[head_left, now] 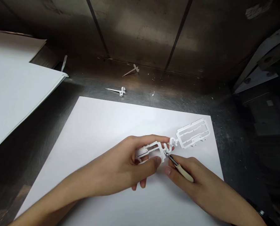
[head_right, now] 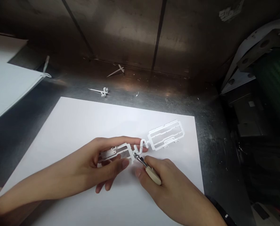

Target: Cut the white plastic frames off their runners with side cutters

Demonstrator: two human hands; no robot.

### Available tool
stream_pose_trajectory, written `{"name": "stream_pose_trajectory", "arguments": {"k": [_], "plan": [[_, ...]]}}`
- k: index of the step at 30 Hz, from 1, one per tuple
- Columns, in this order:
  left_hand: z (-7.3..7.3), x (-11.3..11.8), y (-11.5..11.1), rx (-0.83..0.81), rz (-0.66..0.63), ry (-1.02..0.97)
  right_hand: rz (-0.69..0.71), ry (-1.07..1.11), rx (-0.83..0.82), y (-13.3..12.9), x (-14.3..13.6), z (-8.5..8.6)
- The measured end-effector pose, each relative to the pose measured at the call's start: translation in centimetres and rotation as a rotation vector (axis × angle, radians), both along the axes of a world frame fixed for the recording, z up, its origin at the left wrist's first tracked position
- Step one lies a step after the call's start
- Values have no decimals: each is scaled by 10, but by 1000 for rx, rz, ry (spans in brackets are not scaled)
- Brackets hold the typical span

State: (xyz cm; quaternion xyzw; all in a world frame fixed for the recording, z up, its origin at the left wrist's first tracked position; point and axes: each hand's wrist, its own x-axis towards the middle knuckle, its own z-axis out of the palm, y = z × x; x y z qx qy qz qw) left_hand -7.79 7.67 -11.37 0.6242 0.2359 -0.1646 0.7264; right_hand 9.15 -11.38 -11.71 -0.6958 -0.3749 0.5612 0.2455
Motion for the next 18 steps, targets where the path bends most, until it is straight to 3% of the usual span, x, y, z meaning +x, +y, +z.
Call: {"name": "stream_pose_trajectory", "arguments": {"k": [8, 14, 18], "plan": [[1, 2, 2, -5, 18, 24, -24, -113, 79, -6, -6, -21], [-6, -1, 4, -6, 69, -42, 2, -58, 26, 3, -6, -9], [-7, -2, 9, 23, 105, -82, 9, -149, -34, -5, 1, 1]]}}
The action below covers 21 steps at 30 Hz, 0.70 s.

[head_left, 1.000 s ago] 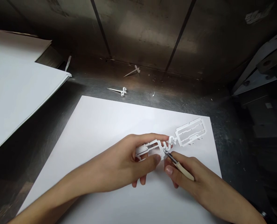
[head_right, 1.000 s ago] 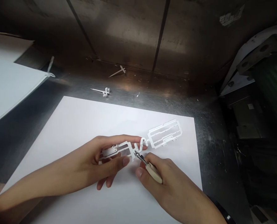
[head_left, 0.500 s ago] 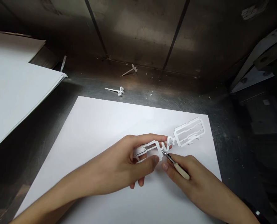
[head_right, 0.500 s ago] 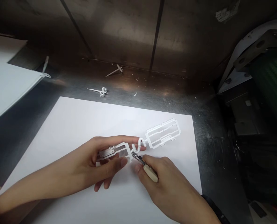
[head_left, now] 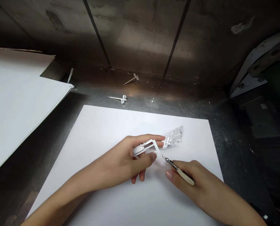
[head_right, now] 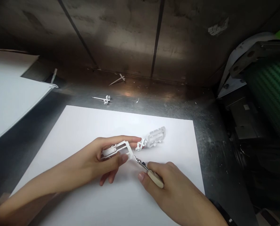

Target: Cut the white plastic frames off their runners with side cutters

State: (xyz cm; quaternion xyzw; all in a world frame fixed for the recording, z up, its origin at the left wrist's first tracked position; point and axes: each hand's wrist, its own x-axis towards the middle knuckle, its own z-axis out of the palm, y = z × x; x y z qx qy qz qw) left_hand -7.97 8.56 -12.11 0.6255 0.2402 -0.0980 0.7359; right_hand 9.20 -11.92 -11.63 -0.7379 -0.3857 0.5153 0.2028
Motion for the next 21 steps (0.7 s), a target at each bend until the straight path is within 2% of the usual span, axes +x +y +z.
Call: {"name": "stream_pose_trajectory", "arguments": {"k": [2, 4, 8, 10, 12, 16, 18, 21], "plan": [[3, 1, 3, 11, -10, -7, -43, -9, 41, -6, 6, 3], [6, 2, 4, 21, -27, -9, -132, -8, 156, -9, 14, 4], [8, 3, 3, 37, -72, 5, -298, -299, 406, -5, 26, -6], [7, 3, 3, 46, -91, 13, -258, -395, 428, -1, 27, -14], [6, 3, 2, 54, -104, 5, -180, -396, 445, 3, 26, -20], [9, 4, 2, 72, -125, -4, -108, -475, 568, 4, 28, -25], [11, 4, 2, 116, -73, -36, -96, -516, 603, 3, 31, -25], [15, 2, 0, 224, 141, -121, -118, -525, 624, 2, 34, -23]]}}
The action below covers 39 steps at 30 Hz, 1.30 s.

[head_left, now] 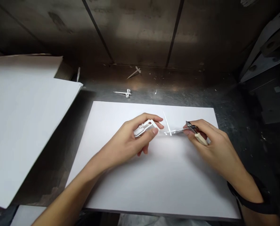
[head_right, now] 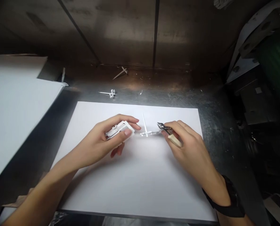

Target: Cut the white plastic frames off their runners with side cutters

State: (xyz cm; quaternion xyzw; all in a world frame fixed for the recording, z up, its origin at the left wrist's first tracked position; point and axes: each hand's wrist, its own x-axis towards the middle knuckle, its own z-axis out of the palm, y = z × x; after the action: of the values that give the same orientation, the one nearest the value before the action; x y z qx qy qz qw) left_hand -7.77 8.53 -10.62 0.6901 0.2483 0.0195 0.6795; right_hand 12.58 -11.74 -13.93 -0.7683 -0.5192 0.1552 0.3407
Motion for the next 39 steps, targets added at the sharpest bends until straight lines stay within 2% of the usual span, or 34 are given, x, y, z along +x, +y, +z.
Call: {"name": "stream_pose_trajectory", "arguments": {"k": [2, 4, 10, 16, 19, 21, 24, 27, 32, 37, 39], "plan": [[1, -3, -2, 34, 137, -111, -48, 12, 27, -1, 0, 0], [-1, -6, -4, 21, 190, -238, -100, 36, 39, -1, -2, -2], [-5, -11, -6, -61, 137, -409, -147, 42, 56, -3, -6, -12], [-8, -8, -6, -142, 165, -444, -242, 71, 47, -4, -9, -13], [-8, -6, -6, -258, 200, -441, -287, 84, 49, -5, -10, -12], [-7, -3, -5, -338, 266, -418, -308, 111, 49, -5, -11, -11], [-4, 2, -5, -495, 372, -356, -365, 213, 34, -6, -10, -9], [-5, 4, -5, -618, 417, -326, -414, 329, 4, -6, -7, -8], [-7, 4, -7, -652, 392, -348, -425, 430, -18, -9, -3, -9], [-5, 6, -8, -648, 405, -348, -372, 552, -9, -15, 0, -14], [-5, 6, -8, -632, 415, -341, -341, 528, 8, -15, -1, -15]]}}
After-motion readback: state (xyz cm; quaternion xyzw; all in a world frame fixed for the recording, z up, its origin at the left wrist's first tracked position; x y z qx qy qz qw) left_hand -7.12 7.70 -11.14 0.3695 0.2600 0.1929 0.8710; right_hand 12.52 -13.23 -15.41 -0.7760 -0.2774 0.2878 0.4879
